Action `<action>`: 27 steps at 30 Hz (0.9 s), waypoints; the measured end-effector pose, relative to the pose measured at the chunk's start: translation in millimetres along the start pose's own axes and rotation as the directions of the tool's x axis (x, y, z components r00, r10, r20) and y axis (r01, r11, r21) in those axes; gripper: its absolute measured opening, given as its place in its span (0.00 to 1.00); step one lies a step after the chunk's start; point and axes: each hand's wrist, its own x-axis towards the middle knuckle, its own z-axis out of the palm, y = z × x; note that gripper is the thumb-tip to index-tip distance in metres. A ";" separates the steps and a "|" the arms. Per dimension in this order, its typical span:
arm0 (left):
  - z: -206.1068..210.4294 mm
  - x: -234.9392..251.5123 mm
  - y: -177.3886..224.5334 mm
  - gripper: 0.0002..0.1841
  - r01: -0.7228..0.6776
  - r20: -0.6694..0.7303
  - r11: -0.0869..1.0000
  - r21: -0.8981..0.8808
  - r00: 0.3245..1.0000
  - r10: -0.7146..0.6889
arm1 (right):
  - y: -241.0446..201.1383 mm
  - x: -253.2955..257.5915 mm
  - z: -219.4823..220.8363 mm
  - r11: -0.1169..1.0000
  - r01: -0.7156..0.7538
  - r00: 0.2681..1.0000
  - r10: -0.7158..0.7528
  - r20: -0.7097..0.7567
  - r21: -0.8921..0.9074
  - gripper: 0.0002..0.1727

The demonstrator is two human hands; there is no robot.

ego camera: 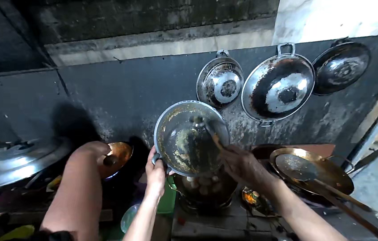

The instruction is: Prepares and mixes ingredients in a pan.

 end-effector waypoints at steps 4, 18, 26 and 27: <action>-1.7 7.3 -5.7 0.28 0.007 -0.007 1.000 -0.009 1.000 -0.007 | -30.6 -45.0 7.6 0.971 -0.068 0.993 0.044 0.107 0.230 0.13; 9.9 2.1 -8.0 0.29 -0.083 -0.086 0.996 -0.033 0.993 0.080 | -12.2 4.3 -41.0 0.845 -0.532 0.819 0.497 0.288 0.054 0.33; 22.6 -3.6 -14.0 0.30 -0.047 -0.131 0.994 -0.098 0.991 0.034 | -34.1 -4.0 28.2 0.857 -0.503 0.836 0.515 0.190 -0.114 0.34; 19.3 -2.0 -16.0 0.30 -0.035 -0.135 0.994 -0.100 0.991 0.021 | -40.5 -20.5 30.0 0.876 -0.475 0.854 0.481 0.200 -0.077 0.32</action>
